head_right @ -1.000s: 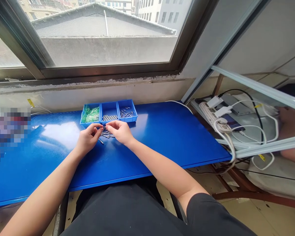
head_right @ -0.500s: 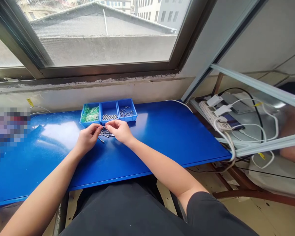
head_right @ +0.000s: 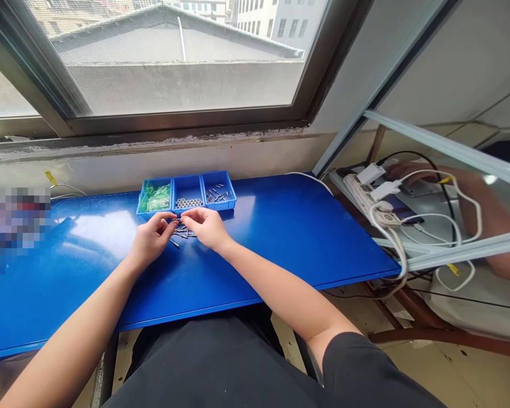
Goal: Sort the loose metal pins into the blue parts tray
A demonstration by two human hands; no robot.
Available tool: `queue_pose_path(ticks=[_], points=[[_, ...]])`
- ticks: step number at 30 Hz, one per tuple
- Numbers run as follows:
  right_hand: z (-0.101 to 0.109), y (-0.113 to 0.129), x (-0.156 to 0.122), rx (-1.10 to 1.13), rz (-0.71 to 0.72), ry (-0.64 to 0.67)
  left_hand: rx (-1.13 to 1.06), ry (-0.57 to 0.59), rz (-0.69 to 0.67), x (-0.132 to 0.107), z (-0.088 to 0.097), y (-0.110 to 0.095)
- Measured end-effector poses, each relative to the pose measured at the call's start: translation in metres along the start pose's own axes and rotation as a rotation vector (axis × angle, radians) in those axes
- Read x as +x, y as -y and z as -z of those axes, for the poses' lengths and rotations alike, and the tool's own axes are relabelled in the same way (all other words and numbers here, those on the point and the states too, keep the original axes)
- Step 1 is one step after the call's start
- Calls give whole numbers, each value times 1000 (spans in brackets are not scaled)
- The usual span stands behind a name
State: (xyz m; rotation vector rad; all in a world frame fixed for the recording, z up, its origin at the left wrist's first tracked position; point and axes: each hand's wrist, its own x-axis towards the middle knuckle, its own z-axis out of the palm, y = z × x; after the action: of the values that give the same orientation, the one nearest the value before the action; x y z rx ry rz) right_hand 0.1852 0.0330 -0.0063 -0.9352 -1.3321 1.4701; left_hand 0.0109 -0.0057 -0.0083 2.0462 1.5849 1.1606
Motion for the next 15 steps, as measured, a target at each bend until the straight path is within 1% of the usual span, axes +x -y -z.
queue_pose_path(ticks=[8, 15], points=[[1, 1, 0, 8, 2, -3, 3, -21, 16, 0, 1, 0], [2, -2, 2, -6, 6, 0, 0, -1, 14, 0, 3, -1]])
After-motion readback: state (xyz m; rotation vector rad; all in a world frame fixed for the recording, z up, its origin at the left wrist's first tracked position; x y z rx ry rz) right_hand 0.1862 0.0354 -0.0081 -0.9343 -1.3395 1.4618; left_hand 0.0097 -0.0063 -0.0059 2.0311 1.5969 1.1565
